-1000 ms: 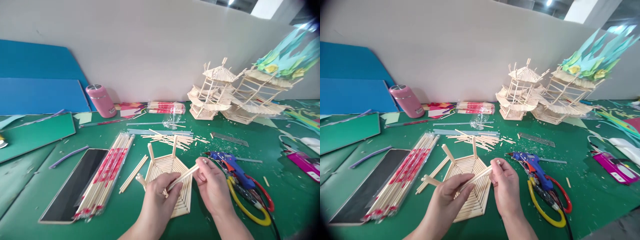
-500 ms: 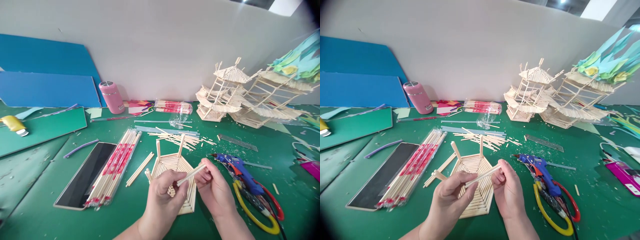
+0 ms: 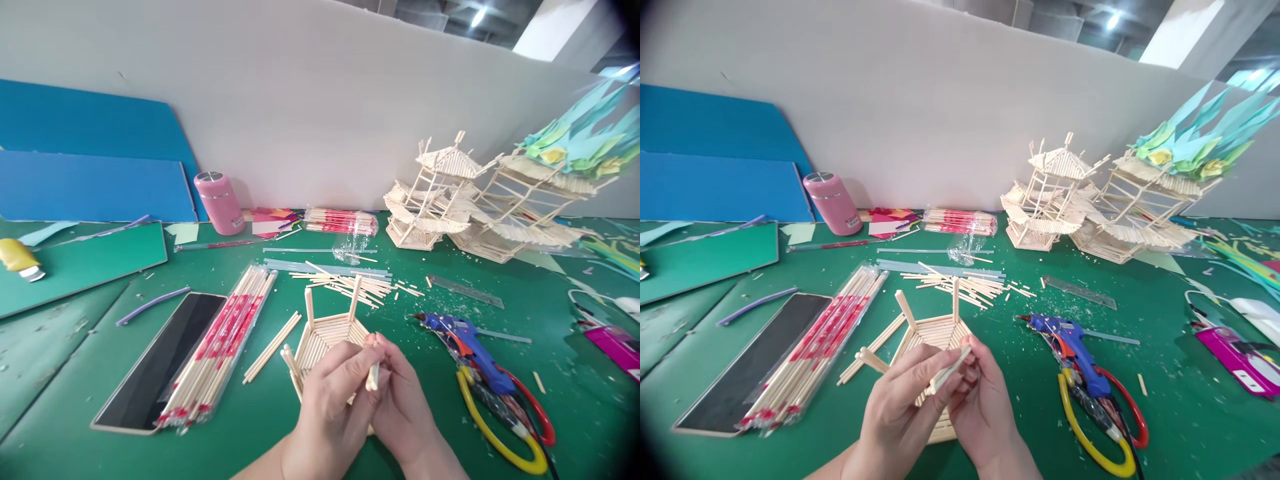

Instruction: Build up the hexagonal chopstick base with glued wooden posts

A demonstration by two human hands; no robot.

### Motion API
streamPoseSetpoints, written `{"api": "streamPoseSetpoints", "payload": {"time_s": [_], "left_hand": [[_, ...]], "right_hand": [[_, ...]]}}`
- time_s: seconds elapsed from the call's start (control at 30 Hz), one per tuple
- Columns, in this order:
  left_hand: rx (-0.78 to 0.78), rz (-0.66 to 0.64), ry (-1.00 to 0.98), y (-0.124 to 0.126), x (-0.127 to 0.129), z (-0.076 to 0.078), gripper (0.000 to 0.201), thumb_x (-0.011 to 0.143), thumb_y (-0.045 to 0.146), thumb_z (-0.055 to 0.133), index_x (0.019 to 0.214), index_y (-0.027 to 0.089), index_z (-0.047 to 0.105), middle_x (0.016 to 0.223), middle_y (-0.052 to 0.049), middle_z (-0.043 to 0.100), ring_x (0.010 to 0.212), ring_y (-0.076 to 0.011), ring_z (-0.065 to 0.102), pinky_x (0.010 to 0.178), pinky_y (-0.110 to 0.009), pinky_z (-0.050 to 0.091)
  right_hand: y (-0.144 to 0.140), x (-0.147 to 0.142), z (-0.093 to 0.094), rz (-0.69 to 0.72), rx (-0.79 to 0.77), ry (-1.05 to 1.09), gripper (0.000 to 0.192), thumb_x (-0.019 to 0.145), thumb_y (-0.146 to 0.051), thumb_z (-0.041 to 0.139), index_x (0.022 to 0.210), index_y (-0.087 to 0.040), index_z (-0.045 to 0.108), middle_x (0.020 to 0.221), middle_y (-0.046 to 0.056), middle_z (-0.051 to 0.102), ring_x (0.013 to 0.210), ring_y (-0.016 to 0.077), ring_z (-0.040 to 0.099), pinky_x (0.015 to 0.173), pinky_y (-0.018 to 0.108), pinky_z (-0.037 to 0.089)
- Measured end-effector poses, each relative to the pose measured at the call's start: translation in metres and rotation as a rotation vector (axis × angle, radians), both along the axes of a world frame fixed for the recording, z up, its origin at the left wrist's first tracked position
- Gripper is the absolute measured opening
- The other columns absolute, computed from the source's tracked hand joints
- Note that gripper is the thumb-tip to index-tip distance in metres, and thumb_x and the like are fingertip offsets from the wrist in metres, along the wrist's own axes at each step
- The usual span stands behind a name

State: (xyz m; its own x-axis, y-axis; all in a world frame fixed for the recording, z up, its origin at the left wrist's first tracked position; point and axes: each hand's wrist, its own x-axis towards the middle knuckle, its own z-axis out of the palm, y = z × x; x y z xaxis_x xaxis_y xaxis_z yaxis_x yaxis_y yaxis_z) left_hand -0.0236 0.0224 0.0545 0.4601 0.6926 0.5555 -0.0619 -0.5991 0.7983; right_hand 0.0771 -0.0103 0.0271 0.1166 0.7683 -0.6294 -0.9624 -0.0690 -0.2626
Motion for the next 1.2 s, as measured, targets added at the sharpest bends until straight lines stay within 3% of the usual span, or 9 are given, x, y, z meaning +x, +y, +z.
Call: {"api": "streamPoseSetpoints", "payload": {"time_s": [0.13,0.27,0.37,0.5,0.57,0.63,0.83,1.07,1.2], "left_hand": [[-0.037,0.037,0.073,0.005,-0.004,0.013,0.023,0.077,0.006,0.051,0.095,0.017,0.059,0.075,-0.004,0.059,0.064,-0.0111,0.055,0.056,-0.019,0.045],[-0.159,0.022,0.263,0.011,-0.006,0.023,0.015,0.079,0.013,0.048,0.071,0.016,0.06,0.062,-0.002,0.056,0.053,-0.01,0.05,0.048,-0.019,0.039],[-0.257,-0.03,0.359,0.012,-0.003,0.025,0.02,0.079,0.013,0.046,0.062,0.015,0.056,0.057,0.0,0.051,0.051,-0.0094,0.046,0.047,-0.019,0.035],[-0.337,-0.072,0.449,0.008,0.003,0.022,0.021,0.076,0.012,0.048,0.055,0.015,0.05,0.052,0.003,0.044,0.05,-0.0083,0.039,0.045,-0.018,0.03],[-0.348,-0.068,0.482,0.007,0.005,0.02,0.025,0.075,0.013,0.048,0.051,0.015,0.043,0.051,0.004,0.041,0.049,-0.0079,0.036,0.045,-0.019,0.028],[-0.351,-0.074,0.484,0.008,0.005,0.018,0.026,0.075,0.013,0.048,0.05,0.016,0.04,0.051,0.005,0.038,0.049,-0.0077,0.035,0.045,-0.019,0.027],[-0.254,-0.076,0.46,0.016,0.01,0.015,0.022,0.076,0.015,0.05,0.055,0.016,0.043,0.056,0.003,0.043,0.054,-0.0093,0.04,0.049,-0.02,0.03],[-0.144,-0.031,0.392,0.013,0.013,0.007,0.027,0.084,0.018,0.039,0.057,0.016,0.039,0.06,-0.001,0.045,0.057,-0.0111,0.042,0.052,-0.022,0.032],[-0.215,-0.143,0.342,0.015,0.009,0.009,0.027,0.086,0.019,0.038,0.06,0.016,0.045,0.062,-0.002,0.048,0.058,-0.011,0.045,0.054,-0.022,0.033]], "right_hand": [[-0.011,0.005,-0.002,0.091,-0.004,-0.192,0.027,0.073,-0.041,0.059,0.071,-0.015,0.058,0.048,-0.008,0.03,0.038,0.0037,0.024,0.037,0.015,0.026],[-0.029,0.021,-0.002,0.058,0.052,-0.967,0.037,0.073,-0.041,0.06,0.103,-0.021,0.054,0.053,-0.008,0.03,0.044,0.0066,0.026,0.041,0.018,0.024],[-0.038,0.031,0.003,0.241,0.131,-1.505,0.029,0.073,-0.033,0.06,0.099,-0.021,0.055,0.059,-0.005,0.038,0.052,0.0098,0.036,0.047,0.021,0.03],[-0.035,0.032,0.011,0.488,0.361,-1.866,0.019,0.074,-0.021,0.057,0.093,-0.02,0.056,0.066,-0.002,0.044,0.057,0.0121,0.041,0.05,0.023,0.032],[-0.031,0.03,0.012,0.541,0.436,-1.917,0.003,0.077,-0.019,0.052,0.078,-0.018,0.055,0.066,0.0,0.045,0.059,0.0136,0.044,0.052,0.025,0.032],[-0.027,0.029,0.013,0.574,0.465,-1.928,0.012,0.08,-0.018,0.047,0.069,-0.018,0.052,0.066,0.002,0.047,0.061,0.015,0.046,0.054,0.026,0.032],[-0.023,0.029,0.017,0.55,0.505,-1.842,0.014,0.083,-0.018,0.043,0.076,-0.019,0.055,0.07,0.003,0.053,0.065,0.0152,0.05,0.057,0.025,0.035],[-0.017,0.025,0.013,0.444,0.444,-1.931,0.016,0.082,-0.015,0.044,0.067,-0.019,0.047,0.065,0.0,0.047,0.06,0.013,0.045,0.055,0.024,0.032],[-0.015,0.028,0.021,0.562,0.482,-1.75,0.012,0.082,-0.02,0.045,0.071,-0.019,0.05,0.067,-0.001,0.047,0.059,0.012,0.041,0.052,0.023,0.031]]}}
